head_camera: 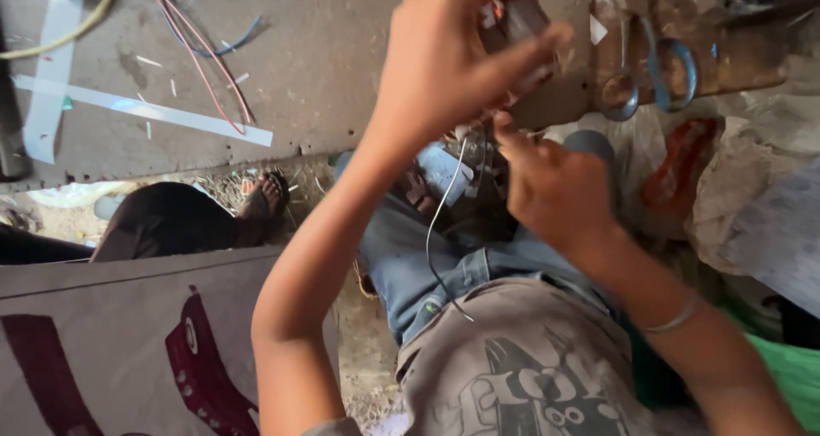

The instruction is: Replacing wires and components inside multiple electric motor stators.

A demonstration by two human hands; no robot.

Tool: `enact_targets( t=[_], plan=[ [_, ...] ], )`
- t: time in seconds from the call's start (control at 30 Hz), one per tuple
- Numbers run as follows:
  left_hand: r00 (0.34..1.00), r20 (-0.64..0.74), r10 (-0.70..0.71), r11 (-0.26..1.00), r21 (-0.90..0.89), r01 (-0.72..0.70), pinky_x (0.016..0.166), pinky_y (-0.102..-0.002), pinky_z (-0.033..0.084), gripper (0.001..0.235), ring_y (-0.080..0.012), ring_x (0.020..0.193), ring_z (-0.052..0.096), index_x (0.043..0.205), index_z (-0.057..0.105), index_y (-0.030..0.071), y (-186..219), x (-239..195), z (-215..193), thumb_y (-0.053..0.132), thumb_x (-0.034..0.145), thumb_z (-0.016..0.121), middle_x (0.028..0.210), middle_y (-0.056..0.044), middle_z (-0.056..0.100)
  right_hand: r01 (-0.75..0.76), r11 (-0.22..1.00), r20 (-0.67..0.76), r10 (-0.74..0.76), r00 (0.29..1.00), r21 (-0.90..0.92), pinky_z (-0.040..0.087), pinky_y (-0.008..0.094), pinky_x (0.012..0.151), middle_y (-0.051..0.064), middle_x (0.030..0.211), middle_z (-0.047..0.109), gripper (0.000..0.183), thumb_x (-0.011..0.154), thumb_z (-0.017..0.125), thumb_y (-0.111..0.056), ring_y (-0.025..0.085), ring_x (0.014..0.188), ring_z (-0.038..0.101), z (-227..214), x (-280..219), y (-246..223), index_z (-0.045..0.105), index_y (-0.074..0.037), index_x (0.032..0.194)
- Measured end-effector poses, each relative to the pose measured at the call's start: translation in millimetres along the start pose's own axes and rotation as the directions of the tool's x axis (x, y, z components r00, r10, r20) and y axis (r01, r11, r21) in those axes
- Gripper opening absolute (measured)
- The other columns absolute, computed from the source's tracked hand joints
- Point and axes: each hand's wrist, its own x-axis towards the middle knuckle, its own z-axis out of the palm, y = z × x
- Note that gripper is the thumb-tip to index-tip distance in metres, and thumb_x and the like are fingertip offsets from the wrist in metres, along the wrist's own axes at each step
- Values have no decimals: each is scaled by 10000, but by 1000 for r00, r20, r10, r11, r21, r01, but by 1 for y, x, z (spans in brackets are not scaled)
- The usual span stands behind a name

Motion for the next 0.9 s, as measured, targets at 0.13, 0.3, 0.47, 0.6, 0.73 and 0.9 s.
enact_targets(
  t=[0.13, 0.3, 0.47, 0.6, 0.73, 0.9],
  plan=[
    [988, 119, -98, 994, -30, 102, 708, -328, 613, 420, -206, 730, 799, 1033, 763, 99, 2, 0, -2, 476, 865, 840, 822, -62, 778, -67, 990, 73, 76, 994, -122, 521, 479, 594, 155, 843, 718, 255, 1012, 672, -125, 368, 696, 682, 7, 10, -4, 678, -118, 1266],
    [856, 257, -449, 853, -162, 497, 639, -288, 629, 426, -147, 653, 808, 1013, 747, 158, 6, 11, -7, 524, 796, 763, 746, -24, 774, -87, 943, 91, 122, 988, -321, 509, 477, 513, 167, 719, 682, 348, 973, 664, -116, 380, 558, 642, 14, 6, -7, 709, -115, 1318],
    [998, 52, 28, 1000, 1, -28, 673, -301, 593, 356, -204, 719, 776, 995, 764, 104, -3, 8, 1, 449, 916, 808, 821, -71, 779, -65, 995, 205, 80, 975, -77, 500, 505, 580, 182, 811, 689, 360, 1006, 659, -137, 405, 678, 667, -23, 24, -9, 651, -69, 1359],
    [942, 252, -224, 959, -117, 259, 628, -274, 596, 420, -140, 651, 802, 1103, 756, 129, 16, 4, -18, 503, 911, 759, 720, -14, 772, -28, 1000, 109, 27, 994, 0, 533, 492, 658, 183, 952, 705, 288, 1018, 642, -136, 384, 775, 687, -22, 7, -19, 632, -92, 1302],
    [960, 155, -233, 972, 1, 236, 613, -305, 563, 436, -199, 635, 761, 1076, 766, 130, 21, -3, -15, 504, 854, 795, 728, -51, 747, -100, 995, 89, 101, 991, -12, 531, 476, 634, 191, 927, 707, 390, 1011, 653, -142, 384, 769, 683, -12, 7, -19, 623, -78, 1395],
    [978, 128, -163, 985, 78, 154, 610, -314, 552, 425, -227, 653, 750, 1055, 770, 133, 17, 1, -4, 509, 857, 794, 724, -49, 751, -90, 995, 74, 93, 993, -47, 540, 453, 624, 190, 944, 709, 391, 991, 685, -117, 380, 761, 688, -20, -1, -20, 631, -81, 1376]
  ],
)
